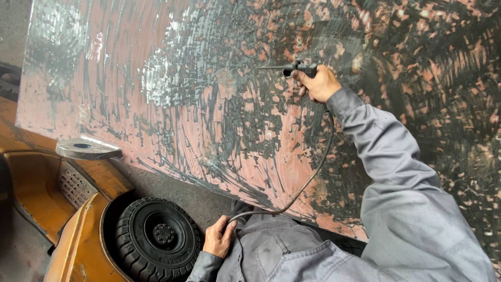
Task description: Cleaning a large metal surface by wiping it with a rag and then using an air blow gun to remove dust and debris.
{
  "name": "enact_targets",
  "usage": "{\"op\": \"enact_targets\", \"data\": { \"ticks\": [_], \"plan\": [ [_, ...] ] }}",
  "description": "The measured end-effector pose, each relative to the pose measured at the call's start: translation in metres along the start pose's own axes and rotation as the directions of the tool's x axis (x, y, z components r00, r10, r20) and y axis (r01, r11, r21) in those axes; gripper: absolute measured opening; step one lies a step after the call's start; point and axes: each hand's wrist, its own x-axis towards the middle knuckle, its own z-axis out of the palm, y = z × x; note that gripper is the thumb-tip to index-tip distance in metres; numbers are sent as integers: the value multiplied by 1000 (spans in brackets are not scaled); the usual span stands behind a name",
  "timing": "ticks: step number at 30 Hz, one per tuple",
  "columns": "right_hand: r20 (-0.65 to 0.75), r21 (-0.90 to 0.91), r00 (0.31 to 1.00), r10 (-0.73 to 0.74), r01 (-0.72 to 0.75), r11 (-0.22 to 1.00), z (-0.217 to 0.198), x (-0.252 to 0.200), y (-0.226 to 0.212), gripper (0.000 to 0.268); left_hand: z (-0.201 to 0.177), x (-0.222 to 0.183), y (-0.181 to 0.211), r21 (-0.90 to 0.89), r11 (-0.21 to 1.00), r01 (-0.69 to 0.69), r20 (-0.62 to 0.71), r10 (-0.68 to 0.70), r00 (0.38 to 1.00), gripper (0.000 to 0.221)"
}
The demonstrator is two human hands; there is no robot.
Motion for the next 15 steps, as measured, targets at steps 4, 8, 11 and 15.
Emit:
{"op": "enact_targets", "data": {
  "ticks": [4, 8, 11, 15],
  "plan": [
    [-163, -50, 986, 48, -56, 997, -47, -9, 54, 45, 11, -6, -1, 49, 997, -62, 6, 61, 998, 22],
    [-581, 83, 813, 35, 17, 996, -119, -6, 111, 46, 15, -8, 5, 32, 998, -62, 33, 61, 998, 21],
    [-766, 131, 640, 55, 72, 989, -160, -9, 140, 46, 21, -8, 11, 38, 993, -110, 57, 108, 993, 21],
    [-855, 217, 493, 164, 51, 975, -176, -12, 144, 50, 30, -6, 14, 40, 988, -148, 90, 144, 985, 21]
  ]
}}
